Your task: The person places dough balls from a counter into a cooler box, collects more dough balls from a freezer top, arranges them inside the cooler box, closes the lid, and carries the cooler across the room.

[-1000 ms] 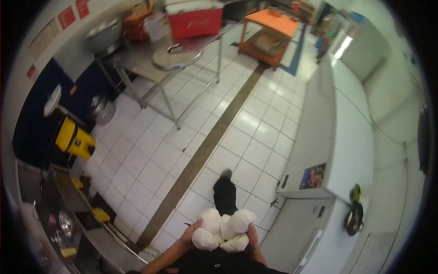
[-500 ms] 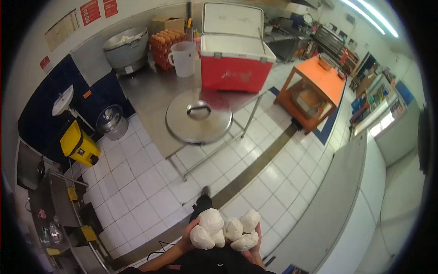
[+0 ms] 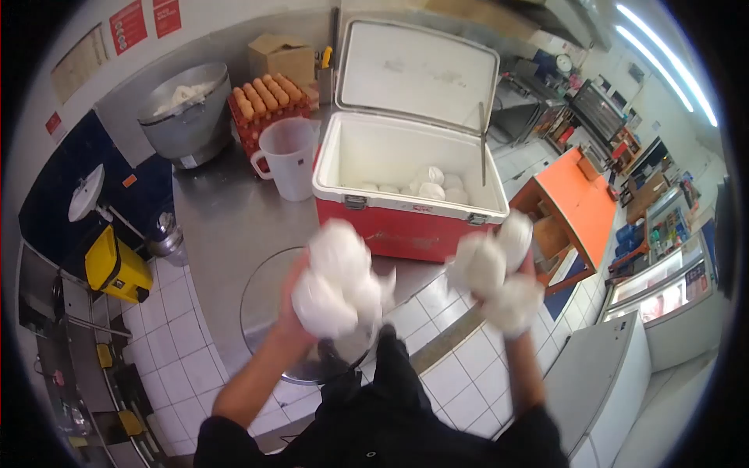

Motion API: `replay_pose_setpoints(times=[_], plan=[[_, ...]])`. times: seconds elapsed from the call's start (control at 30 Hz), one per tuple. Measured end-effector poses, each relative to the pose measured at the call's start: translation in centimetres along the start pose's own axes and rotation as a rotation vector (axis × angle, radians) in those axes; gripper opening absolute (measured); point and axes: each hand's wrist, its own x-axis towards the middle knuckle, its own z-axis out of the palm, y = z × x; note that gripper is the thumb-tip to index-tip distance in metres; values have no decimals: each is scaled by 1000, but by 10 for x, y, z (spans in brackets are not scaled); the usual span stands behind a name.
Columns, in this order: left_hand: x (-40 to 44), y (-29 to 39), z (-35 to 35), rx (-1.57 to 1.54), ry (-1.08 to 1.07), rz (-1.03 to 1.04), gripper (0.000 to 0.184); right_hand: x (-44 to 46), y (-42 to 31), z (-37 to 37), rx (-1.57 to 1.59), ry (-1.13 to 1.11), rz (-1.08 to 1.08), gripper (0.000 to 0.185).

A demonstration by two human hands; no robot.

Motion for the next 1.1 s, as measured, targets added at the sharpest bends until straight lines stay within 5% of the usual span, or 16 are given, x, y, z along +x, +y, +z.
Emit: replay_pose_setpoints(times=[0.03, 0.13, 0.27, 0.4, 0.67, 0.73, 0.77, 0.87, 0.97, 1.0, 1.07, 1.1], plan=[[37, 14, 5, -8, -58, -7, 61, 49, -23, -9, -399, 45, -132, 69], [142, 46, 22, -73, -57, 28, 56, 188, -28, -72, 714, -181, 521, 66], [246, 55, -5, -128, -13, 69, 53, 299, 25, -119, 688, -95, 728, 63], [324, 54, -38, 100, 295, 25, 60, 374, 105, -159, 859, -55, 1073, 58], [420, 40, -189, 629, 747, -662, 63, 397, 267, -118, 212, 125, 1457, 63], [426, 42, -204, 849, 780, -832, 65, 394, 309, -112, -196, 286, 1446, 64], [427, 41, -194, 970, 855, -961, 66, 388, 312, -110, -312, 129, 1418, 71], [429, 29, -170, 1292, 980, -915, 67, 388, 340, -103, -264, -104, 1617, 62], [434, 21, -170, 1594, 1040, -880, 66, 414, 288, -94, -408, -211, 1516, 65], [433, 22, -185, 1589, 1045, -891, 66, 423, 260, -94, -488, -259, 1470, 67], [431, 29, -219, 2208, 531, -941, 65, 438, 231, -108, -604, -323, 1395, 70], [428, 31, -213, 2206, 526, -949, 65, 444, 225, -120, -642, -343, 1373, 71]])
